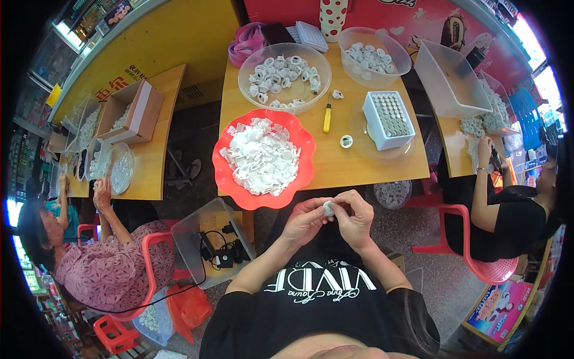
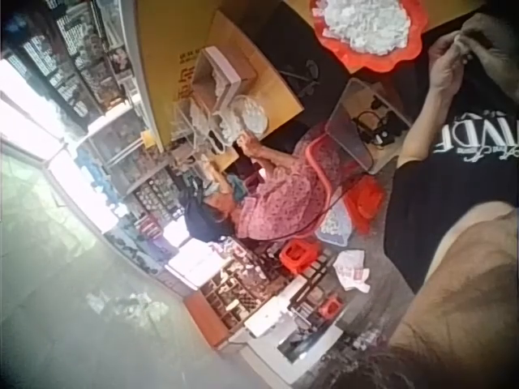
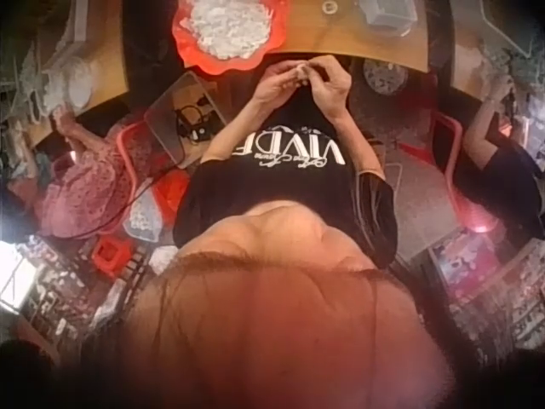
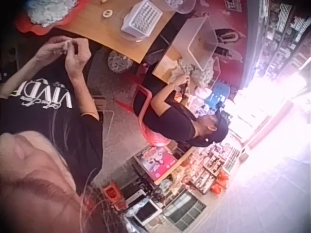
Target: The person assembles small plastic components by hand, taking white parts and rings from trays and bins at a workstation.
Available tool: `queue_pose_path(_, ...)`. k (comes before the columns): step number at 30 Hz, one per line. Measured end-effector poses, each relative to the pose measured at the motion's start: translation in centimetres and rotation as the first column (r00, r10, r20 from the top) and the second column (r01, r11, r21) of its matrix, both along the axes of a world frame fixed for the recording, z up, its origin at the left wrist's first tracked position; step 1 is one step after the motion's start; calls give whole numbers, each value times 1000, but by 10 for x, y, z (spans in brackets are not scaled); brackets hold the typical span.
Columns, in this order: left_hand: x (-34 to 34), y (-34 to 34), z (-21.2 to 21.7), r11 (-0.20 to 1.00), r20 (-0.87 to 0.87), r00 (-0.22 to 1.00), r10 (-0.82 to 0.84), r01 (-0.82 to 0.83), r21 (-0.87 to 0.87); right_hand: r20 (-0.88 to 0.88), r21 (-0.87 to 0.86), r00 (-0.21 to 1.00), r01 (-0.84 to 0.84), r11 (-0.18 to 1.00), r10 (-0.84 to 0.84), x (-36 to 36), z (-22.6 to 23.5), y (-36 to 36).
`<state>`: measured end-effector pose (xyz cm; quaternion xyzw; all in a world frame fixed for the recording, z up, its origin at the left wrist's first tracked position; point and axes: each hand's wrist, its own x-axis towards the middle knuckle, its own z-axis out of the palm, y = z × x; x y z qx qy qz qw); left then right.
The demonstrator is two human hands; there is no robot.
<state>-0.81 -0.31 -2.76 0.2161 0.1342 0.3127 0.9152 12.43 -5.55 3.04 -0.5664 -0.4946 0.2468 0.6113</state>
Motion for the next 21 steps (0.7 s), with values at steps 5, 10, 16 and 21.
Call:
queue_pose_path(5,-1,0,-4,1000,2,1000,2,-2,4,83,22,996,22,1000,-24,0,0,1)
queue_pose_path(10,-1,-1,-6,1000,-7,1000,-2,2,-4,65,24,998,16,1000,-18,0,1,1)
queue_pose_path(16,-1,0,-4,1000,-7,1000,-2,2,-2,87,27,996,17,999,-19,-1,1,1)
queue_pose_path(21,0,-1,2,999,-17,1000,23,-23,26,80,-3,997,14,1000,-14,-4,4,3)
